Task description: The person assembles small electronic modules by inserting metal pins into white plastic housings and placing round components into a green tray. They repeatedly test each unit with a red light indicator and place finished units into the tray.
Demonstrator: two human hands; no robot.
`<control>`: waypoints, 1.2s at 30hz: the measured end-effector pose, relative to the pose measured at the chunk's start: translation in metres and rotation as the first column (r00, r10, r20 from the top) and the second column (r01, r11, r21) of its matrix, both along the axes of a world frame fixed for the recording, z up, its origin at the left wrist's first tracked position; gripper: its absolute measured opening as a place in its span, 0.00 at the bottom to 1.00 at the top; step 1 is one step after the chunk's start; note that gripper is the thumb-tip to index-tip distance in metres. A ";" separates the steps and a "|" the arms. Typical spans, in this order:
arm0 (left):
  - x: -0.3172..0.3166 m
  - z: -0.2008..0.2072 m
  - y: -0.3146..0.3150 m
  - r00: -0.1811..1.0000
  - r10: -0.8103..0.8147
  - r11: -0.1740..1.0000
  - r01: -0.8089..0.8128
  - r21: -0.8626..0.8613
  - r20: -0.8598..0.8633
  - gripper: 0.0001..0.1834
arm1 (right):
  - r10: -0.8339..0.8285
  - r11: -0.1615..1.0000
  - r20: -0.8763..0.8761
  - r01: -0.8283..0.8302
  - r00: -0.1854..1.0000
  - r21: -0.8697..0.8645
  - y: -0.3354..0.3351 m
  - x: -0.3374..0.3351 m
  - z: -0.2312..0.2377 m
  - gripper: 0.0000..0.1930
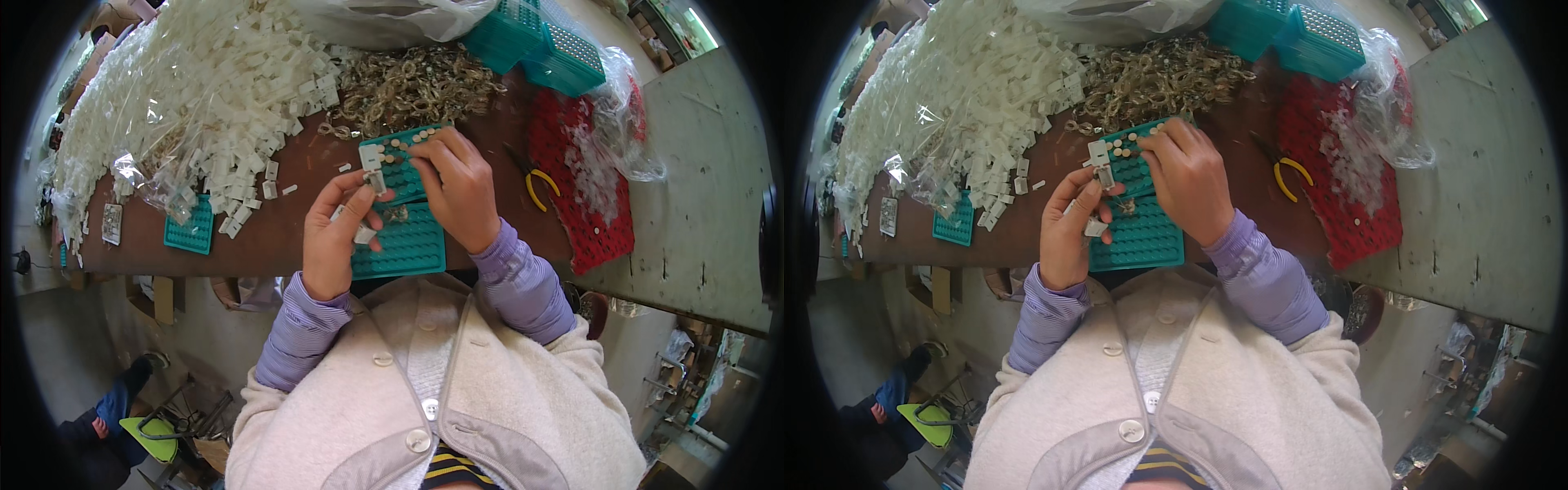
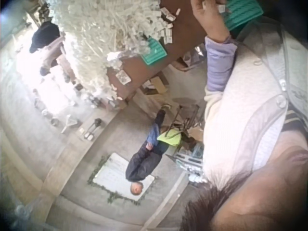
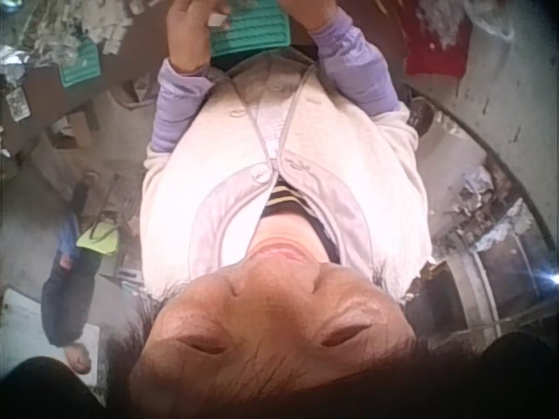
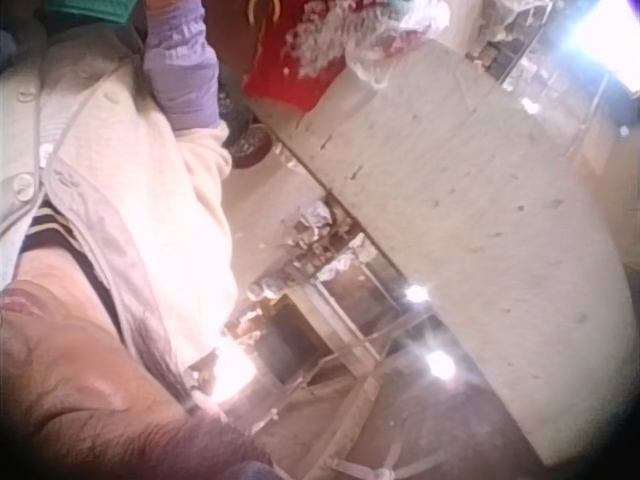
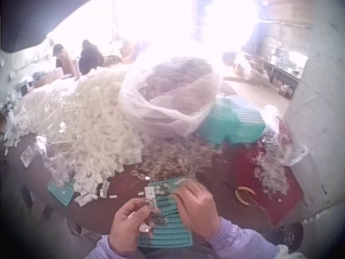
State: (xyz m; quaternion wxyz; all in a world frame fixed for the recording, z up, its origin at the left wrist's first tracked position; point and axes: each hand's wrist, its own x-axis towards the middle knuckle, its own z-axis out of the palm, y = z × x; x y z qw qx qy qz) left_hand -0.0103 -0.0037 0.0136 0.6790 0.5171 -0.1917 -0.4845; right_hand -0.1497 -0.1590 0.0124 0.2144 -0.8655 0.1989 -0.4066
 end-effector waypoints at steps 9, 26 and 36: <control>0.004 -0.007 0.002 0.999 0.021 1.000 -0.022 -0.009 -0.032 0.19 | 0.021 0.997 -0.081 -0.027 0.996 -0.075 -0.004 0.012 -0.008 0.08; 0.000 0.006 0.006 0.980 -0.168 0.984 0.174 -0.044 0.109 0.17 | 0.141 0.990 0.154 -0.139 0.978 -0.026 0.041 -0.006 0.027 0.11; 0.017 -0.001 0.001 0.999 -0.050 0.999 0.050 0.008 -0.016 0.11 | -0.093 0.986 -0.085 0.080 0.992 -0.149 -0.015 0.022 0.001 0.04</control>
